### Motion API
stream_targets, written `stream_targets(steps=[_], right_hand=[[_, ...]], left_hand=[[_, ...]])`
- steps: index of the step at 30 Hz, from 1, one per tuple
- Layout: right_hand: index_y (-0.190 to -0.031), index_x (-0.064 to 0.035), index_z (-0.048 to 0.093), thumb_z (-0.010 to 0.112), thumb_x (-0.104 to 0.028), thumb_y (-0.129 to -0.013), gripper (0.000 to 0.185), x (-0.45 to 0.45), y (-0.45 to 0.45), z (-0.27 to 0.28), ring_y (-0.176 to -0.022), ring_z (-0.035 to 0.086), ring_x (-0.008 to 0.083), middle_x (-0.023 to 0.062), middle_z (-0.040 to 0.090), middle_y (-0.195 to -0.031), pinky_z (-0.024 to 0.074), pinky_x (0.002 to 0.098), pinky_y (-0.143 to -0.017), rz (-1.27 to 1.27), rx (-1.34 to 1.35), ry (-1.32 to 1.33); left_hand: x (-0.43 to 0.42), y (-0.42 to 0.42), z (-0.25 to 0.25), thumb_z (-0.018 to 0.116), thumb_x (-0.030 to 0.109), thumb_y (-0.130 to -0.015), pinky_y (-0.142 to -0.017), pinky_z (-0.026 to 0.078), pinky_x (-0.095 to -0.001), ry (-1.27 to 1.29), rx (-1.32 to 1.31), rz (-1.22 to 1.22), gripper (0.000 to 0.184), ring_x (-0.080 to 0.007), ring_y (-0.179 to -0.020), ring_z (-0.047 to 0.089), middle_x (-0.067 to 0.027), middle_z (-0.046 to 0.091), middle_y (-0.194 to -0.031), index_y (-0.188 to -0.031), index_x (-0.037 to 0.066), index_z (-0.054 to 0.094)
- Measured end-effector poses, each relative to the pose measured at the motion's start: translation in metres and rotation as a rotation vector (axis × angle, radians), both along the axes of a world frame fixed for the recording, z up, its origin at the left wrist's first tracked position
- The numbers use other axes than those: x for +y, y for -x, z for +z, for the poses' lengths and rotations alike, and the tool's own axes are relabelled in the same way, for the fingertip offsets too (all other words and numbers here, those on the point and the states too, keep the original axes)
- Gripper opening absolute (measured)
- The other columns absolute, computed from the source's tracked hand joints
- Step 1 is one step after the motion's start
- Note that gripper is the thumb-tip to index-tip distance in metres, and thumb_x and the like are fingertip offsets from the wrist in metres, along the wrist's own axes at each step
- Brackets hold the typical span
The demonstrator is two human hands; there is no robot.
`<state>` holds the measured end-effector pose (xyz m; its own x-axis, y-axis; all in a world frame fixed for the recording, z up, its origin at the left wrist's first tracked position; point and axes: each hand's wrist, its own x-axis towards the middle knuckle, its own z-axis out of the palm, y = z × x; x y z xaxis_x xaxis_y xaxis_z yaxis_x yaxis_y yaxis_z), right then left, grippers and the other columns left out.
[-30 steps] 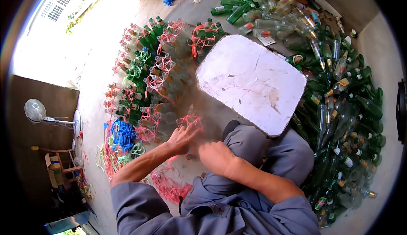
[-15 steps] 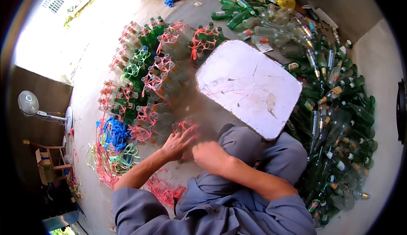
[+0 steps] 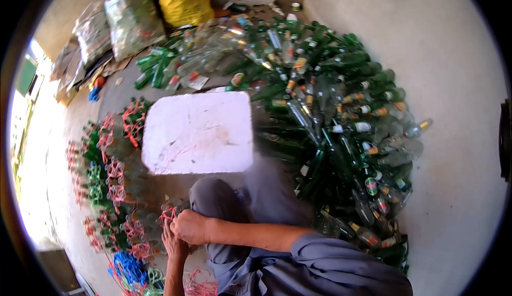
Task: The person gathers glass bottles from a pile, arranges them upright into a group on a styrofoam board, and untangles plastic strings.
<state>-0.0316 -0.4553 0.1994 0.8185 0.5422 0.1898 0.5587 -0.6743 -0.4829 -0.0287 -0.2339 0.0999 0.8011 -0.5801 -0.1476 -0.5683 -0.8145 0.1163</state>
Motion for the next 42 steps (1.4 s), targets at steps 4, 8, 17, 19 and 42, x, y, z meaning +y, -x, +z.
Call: stream_targets(steps=[4, 8, 17, 19, 42], right_hand=[[-0.073, -0.0123, 0.075, 0.065, -0.021, -0.07, 0.013, -0.002, 0.006, 0.002, -0.074, 0.071, 0.0247, 0.0077, 0.072, -0.077, 0.0532, 0.0401, -0.061, -0.014, -0.129, 0.047], [-0.074, -0.0125, 0.075, 0.064, -0.023, -0.071, 0.015, 0.015, 0.016, -0.012, -0.074, 0.07, 0.0233, 0.0069, 0.072, -0.076, 0.0503, 0.0412, -0.059, -0.162, -0.21, 0.078], [-0.078, -0.0063, 0.069, 0.061, -0.024, -0.076, 0.02, 0.015, 0.052, -0.01, -0.075, 0.066, 0.0231, 0.0069, 0.068, -0.076, 0.0475, 0.0378, -0.069, -0.136, -0.224, 0.018], [-0.079, -0.005, 0.066, 0.061, -0.024, -0.077, 0.02, 0.012, 0.06, -0.008, -0.078, 0.064, 0.0221, 0.0062, 0.065, -0.077, 0.0459, 0.0352, -0.074, -0.089, -0.27, -0.015], [-0.077, -0.0099, 0.055, 0.062, -0.017, -0.08, 0.01, 0.009, 0.053, 0.019, -0.067, 0.06, 0.0257, 0.0076, 0.057, -0.071, 0.0463, 0.0383, -0.065, 0.052, -0.202, -0.089]], left_hand=[[0.002, 0.0, -0.005, 0.071, 0.021, -0.077, -0.113, 0.032, -0.0428, 0.055, 0.027, 0.028, 0.07, -0.0367, -0.14, 0.036, -0.0229, 0.044, -0.145, -0.14, 0.002, 0.046], [0.007, 0.0, -0.02, 0.069, 0.024, -0.079, -0.113, 0.032, -0.0428, 0.092, -0.062, 0.066, 0.069, -0.0367, -0.141, 0.034, -0.0229, 0.043, -0.146, -0.14, 0.002, 0.046], [0.028, 0.002, -0.055, 0.062, 0.036, -0.085, -0.116, 0.029, -0.0411, 0.04, -0.161, 0.238, 0.07, -0.036, -0.147, 0.026, -0.0227, 0.038, -0.151, -0.142, 0.001, 0.042], [0.042, 0.004, -0.066, 0.06, 0.027, -0.09, -0.107, 0.041, -0.046, 0.14, -0.217, 0.256, 0.074, -0.0388, -0.136, 0.042, -0.0227, 0.027, -0.157, -0.154, 0.011, 0.025], [0.022, 0.024, -0.045, 0.072, 0.043, -0.078, -0.075, 0.051, -0.0511, 0.296, 0.218, 0.864, 0.074, -0.0444, -0.086, 0.066, -0.0258, 0.069, -0.09, -0.136, 0.009, 0.04]])
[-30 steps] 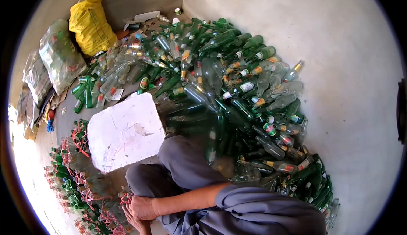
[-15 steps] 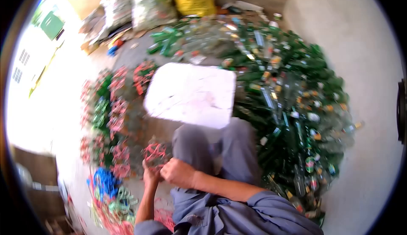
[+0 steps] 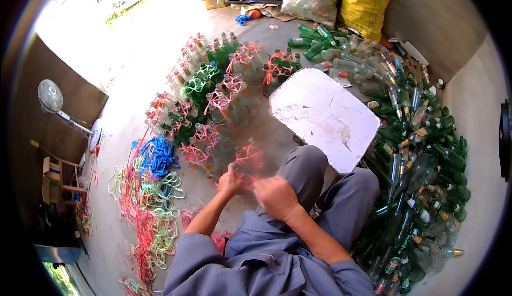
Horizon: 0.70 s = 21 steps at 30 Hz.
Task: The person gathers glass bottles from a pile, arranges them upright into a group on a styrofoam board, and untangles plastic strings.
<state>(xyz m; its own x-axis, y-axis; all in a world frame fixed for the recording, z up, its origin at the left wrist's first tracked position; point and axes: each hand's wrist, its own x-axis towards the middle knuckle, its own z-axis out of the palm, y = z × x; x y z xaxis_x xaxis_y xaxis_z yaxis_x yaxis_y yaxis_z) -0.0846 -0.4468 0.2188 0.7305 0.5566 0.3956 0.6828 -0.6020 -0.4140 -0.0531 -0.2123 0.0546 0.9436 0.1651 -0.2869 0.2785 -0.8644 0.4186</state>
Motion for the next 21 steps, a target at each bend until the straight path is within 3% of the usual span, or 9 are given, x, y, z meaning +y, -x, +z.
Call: stream_targets(steps=[3, 7, 21], right_hand=[[-0.077, -0.0099, 0.055, 0.062, -0.017, -0.08, 0.01, 0.005, 0.0, -0.001, -0.067, 0.061, 0.0257, 0.0077, 0.057, -0.071, 0.0464, 0.0383, -0.065, -0.003, -0.016, 0.032], [-0.078, -0.0062, 0.06, 0.059, -0.014, -0.083, 0.009, 0.009, 0.001, 0.007, -0.072, 0.062, 0.0272, 0.0098, 0.062, -0.075, 0.0478, 0.0398, -0.069, 0.008, 0.045, 0.066], [-0.08, -0.0071, 0.061, 0.061, -0.017, -0.085, 0.011, 0.011, -0.002, 0.005, -0.072, 0.062, 0.025, 0.0084, 0.062, -0.074, 0.0479, 0.0381, -0.069, -0.005, 0.025, 0.101]], left_hand=[[-0.004, 0.0, 0.007, 0.069, 0.033, -0.079, -0.076, 0.051, -0.0515, 0.015, -0.015, 0.014, 0.065, -0.045, -0.086, 0.067, -0.0278, 0.068, -0.088, -0.133, 0.008, 0.043], [-0.001, 0.001, 0.0, 0.07, 0.033, -0.077, -0.076, 0.052, -0.0506, 0.035, -0.041, 0.016, 0.069, -0.0442, -0.085, 0.067, -0.0272, 0.068, -0.089, -0.135, 0.008, 0.042], [0.0, 0.003, 0.0, 0.072, 0.033, -0.076, -0.075, 0.052, -0.0503, 0.048, -0.092, -0.02, 0.079, -0.0423, -0.085, 0.067, -0.0246, 0.069, -0.089, -0.141, 0.007, 0.037]])
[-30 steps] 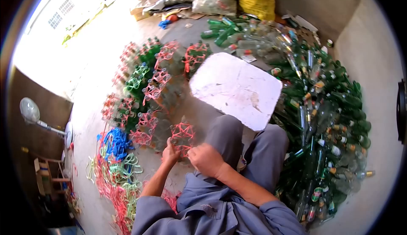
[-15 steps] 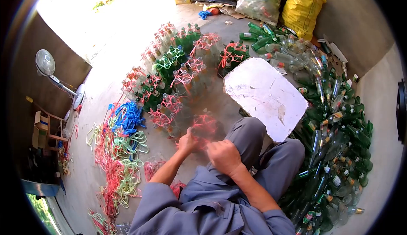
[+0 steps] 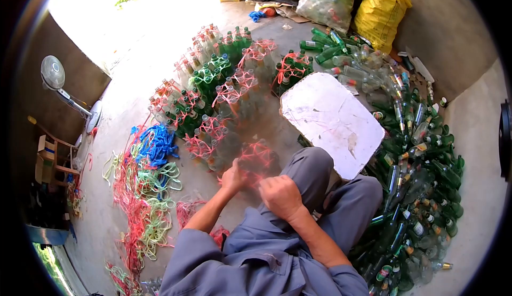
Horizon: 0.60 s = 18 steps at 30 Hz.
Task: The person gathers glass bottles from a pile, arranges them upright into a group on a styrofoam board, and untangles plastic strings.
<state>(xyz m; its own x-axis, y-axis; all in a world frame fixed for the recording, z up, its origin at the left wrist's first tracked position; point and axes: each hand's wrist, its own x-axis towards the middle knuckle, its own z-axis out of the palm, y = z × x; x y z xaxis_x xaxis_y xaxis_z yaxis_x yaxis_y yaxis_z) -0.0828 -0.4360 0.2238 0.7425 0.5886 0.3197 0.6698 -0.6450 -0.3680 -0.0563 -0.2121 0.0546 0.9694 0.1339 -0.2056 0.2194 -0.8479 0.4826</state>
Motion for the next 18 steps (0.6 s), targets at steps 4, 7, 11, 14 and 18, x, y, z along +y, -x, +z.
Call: stream_targets(steps=[4, 7, 11, 14, 18], right_hand=[[-0.081, -0.007, 0.061, 0.06, -0.016, -0.083, 0.009, 0.002, -0.001, -0.003, -0.072, 0.063, 0.0241, 0.0084, 0.063, -0.075, 0.0478, 0.0378, -0.069, 0.003, -0.009, 0.006], [-0.075, -0.0103, 0.055, 0.064, -0.017, -0.082, 0.013, 0.004, -0.002, -0.01, -0.067, 0.06, 0.0272, 0.0084, 0.057, -0.07, 0.0463, 0.0394, -0.064, -0.005, -0.063, -0.062], [-0.076, -0.0093, 0.056, 0.063, -0.017, -0.082, 0.012, 0.003, -0.002, -0.005, -0.07, 0.061, 0.0267, 0.0085, 0.06, -0.073, 0.0472, 0.0386, -0.066, 0.008, -0.032, -0.101], [-0.079, -0.0077, 0.059, 0.059, -0.018, -0.084, 0.011, 0.002, -0.001, -0.005, -0.073, 0.063, 0.0247, 0.0079, 0.062, -0.076, 0.0477, 0.0364, -0.07, -0.015, -0.01, -0.131], [-0.081, -0.0068, 0.061, 0.056, -0.017, -0.081, 0.012, 0.005, 0.003, -0.022, -0.076, 0.063, 0.022, 0.0069, 0.063, -0.078, 0.0475, 0.0346, -0.073, -0.026, -0.057, -0.019]], left_hand=[[0.0, -0.001, -0.003, 0.073, 0.035, -0.075, -0.074, 0.052, -0.0503, -0.027, 0.041, 0.022, 0.077, -0.0432, -0.084, 0.067, -0.0238, 0.069, -0.088, -0.139, 0.008, 0.038], [0.0, -0.002, -0.008, 0.073, 0.038, -0.076, -0.073, 0.052, -0.0506, -0.041, 0.047, 0.024, 0.077, -0.0435, -0.084, 0.067, -0.0236, 0.069, -0.088, -0.138, 0.007, 0.038], [0.001, -0.001, -0.012, 0.073, 0.038, -0.077, -0.072, 0.051, -0.051, -0.038, 0.019, 0.019, 0.078, -0.0432, -0.082, 0.067, -0.0233, 0.069, -0.088, -0.138, 0.005, 0.038], [0.001, -0.002, -0.011, 0.074, 0.034, -0.075, -0.071, 0.051, -0.0511, -0.036, 0.047, 0.023, 0.077, -0.0435, -0.082, 0.067, -0.023, 0.07, -0.087, -0.138, 0.008, 0.039], [0.002, -0.001, -0.012, 0.075, 0.032, -0.073, -0.072, 0.052, -0.0509, -0.075, 0.052, 0.044, 0.076, -0.0438, -0.083, 0.068, -0.0243, 0.07, -0.088, -0.137, 0.013, 0.04]])
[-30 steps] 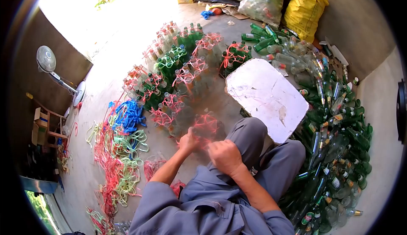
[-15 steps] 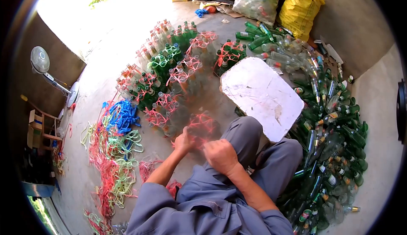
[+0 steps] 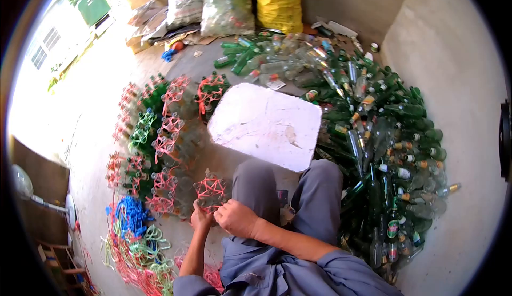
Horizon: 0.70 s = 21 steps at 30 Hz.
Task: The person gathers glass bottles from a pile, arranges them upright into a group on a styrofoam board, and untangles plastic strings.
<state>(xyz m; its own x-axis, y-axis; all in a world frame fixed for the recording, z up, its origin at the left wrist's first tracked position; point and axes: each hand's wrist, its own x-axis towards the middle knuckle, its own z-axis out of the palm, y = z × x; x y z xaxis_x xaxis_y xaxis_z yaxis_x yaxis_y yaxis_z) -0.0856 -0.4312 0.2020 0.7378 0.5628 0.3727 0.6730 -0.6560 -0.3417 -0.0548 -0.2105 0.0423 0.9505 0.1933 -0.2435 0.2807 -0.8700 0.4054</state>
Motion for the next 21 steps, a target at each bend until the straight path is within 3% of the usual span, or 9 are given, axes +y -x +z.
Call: stream_targets(steps=[9, 13, 14, 17, 18, 21], right_hand=[[-0.08, -0.0063, 0.063, 0.058, -0.017, -0.077, 0.012, -0.002, 0.005, -0.002, -0.079, 0.064, 0.0207, 0.0061, 0.064, -0.078, 0.0468, 0.0343, -0.074, -0.014, -0.035, 0.034], [-0.078, -0.0066, 0.064, 0.059, -0.018, -0.076, 0.012, -0.004, 0.007, -0.003, -0.078, 0.064, 0.0195, 0.0049, 0.064, -0.076, 0.0453, 0.0344, -0.073, -0.036, -0.068, 0.007], [-0.078, -0.0066, 0.064, 0.06, -0.018, -0.076, 0.012, -0.003, 0.007, -0.005, -0.078, 0.064, 0.0196, 0.0047, 0.064, -0.076, 0.0452, 0.0343, -0.073, -0.04, -0.068, -0.021], [-0.078, -0.0092, 0.067, 0.06, -0.021, -0.076, 0.014, 0.001, 0.011, -0.009, -0.078, 0.065, 0.0197, 0.0032, 0.066, -0.077, 0.0446, 0.0348, -0.074, -0.048, -0.051, -0.035], [-0.078, -0.0105, 0.069, 0.06, -0.022, -0.076, 0.014, 0.0, 0.012, -0.01, -0.079, 0.065, 0.0197, 0.0025, 0.068, -0.077, 0.0444, 0.0352, -0.075, -0.05, -0.042, -0.028], [-0.077, -0.0107, 0.069, 0.061, -0.022, -0.076, 0.014, -0.009, 0.02, 0.003, -0.08, 0.065, 0.0191, 0.0014, 0.068, -0.078, 0.0441, 0.0347, -0.075, -0.036, 0.022, -0.006]], left_hand=[[0.022, -0.001, -0.021, 0.073, 0.039, -0.079, -0.076, 0.051, -0.0509, 0.111, -0.066, -0.112, 0.073, -0.0451, -0.091, 0.067, -0.0256, 0.069, -0.097, -0.139, 0.015, 0.039], [0.024, 0.003, -0.01, 0.07, 0.037, -0.081, -0.081, 0.051, -0.0488, 0.342, -0.132, -0.218, 0.072, -0.0429, -0.095, 0.067, -0.0242, 0.069, -0.105, -0.14, 0.012, 0.038], [0.027, 0.002, -0.012, 0.069, 0.028, -0.084, -0.086, 0.051, -0.0435, 0.356, -0.109, -0.226, 0.071, -0.0351, -0.102, 0.066, -0.0212, 0.066, -0.114, -0.144, 0.009, 0.035], [0.03, 0.014, -0.011, 0.068, 0.018, -0.086, -0.093, 0.05, -0.0381, 0.704, -0.099, -0.136, 0.073, -0.0272, -0.113, 0.061, -0.0171, 0.059, -0.127, -0.147, 0.006, 0.031], [0.038, 0.017, -0.017, 0.069, 0.011, -0.086, -0.098, 0.047, -0.0359, 0.731, -0.046, -0.067, 0.077, -0.023, -0.119, 0.055, -0.0137, 0.05, -0.136, -0.15, 0.005, 0.027], [0.04, 0.029, -0.015, 0.07, 0.012, -0.085, -0.099, 0.047, -0.0367, 0.853, -0.084, 0.127, 0.079, -0.0237, -0.118, 0.056, -0.0158, 0.049, -0.137, -0.15, 0.006, 0.027]])
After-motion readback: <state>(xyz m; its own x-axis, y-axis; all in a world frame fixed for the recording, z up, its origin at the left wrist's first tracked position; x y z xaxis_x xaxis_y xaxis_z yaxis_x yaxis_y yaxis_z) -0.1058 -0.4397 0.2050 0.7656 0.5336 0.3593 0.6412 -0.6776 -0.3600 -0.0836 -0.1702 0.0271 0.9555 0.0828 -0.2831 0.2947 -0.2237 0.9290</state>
